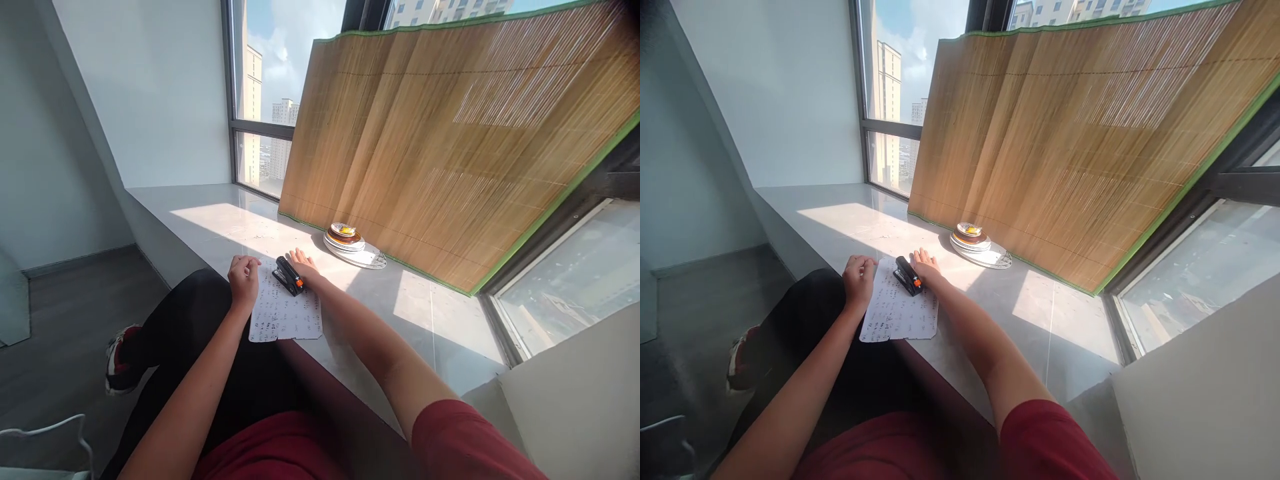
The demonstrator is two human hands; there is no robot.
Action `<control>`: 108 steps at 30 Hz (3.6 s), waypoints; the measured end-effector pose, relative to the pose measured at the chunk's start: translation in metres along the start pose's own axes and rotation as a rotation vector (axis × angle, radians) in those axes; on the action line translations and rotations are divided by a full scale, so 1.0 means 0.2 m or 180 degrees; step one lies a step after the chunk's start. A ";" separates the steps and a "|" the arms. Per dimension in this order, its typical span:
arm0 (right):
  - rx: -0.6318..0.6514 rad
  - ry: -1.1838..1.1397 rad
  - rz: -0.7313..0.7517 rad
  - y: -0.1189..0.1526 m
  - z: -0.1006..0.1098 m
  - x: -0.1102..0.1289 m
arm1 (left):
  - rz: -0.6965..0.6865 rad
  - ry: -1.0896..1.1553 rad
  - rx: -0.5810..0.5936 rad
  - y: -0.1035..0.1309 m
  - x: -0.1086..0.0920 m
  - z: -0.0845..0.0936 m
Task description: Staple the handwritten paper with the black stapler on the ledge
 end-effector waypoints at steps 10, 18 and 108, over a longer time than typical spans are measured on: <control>0.0217 0.0233 -0.0451 0.41 0.06 -0.29 | -0.0510 -0.0204 0.1158 0.06 -0.08 -0.10; 0.0217 0.0476 -0.0570 0.50 0.10 -0.40 | -0.1140 -0.0790 0.2579 0.29 -0.17 -0.30; -0.2334 -0.0517 0.0392 0.93 0.22 -0.09 | 0.2070 0.1726 0.2327 0.26 -0.19 -0.20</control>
Point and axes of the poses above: each hand's wrist, its own y-axis away from the middle knuckle, its own z-axis out of the back of the hand, x = y × z, the point moved 4 cm from there along -y, towards the middle knuckle, and after that the axes turned 11 degrees about z, right-handed, at the moved point
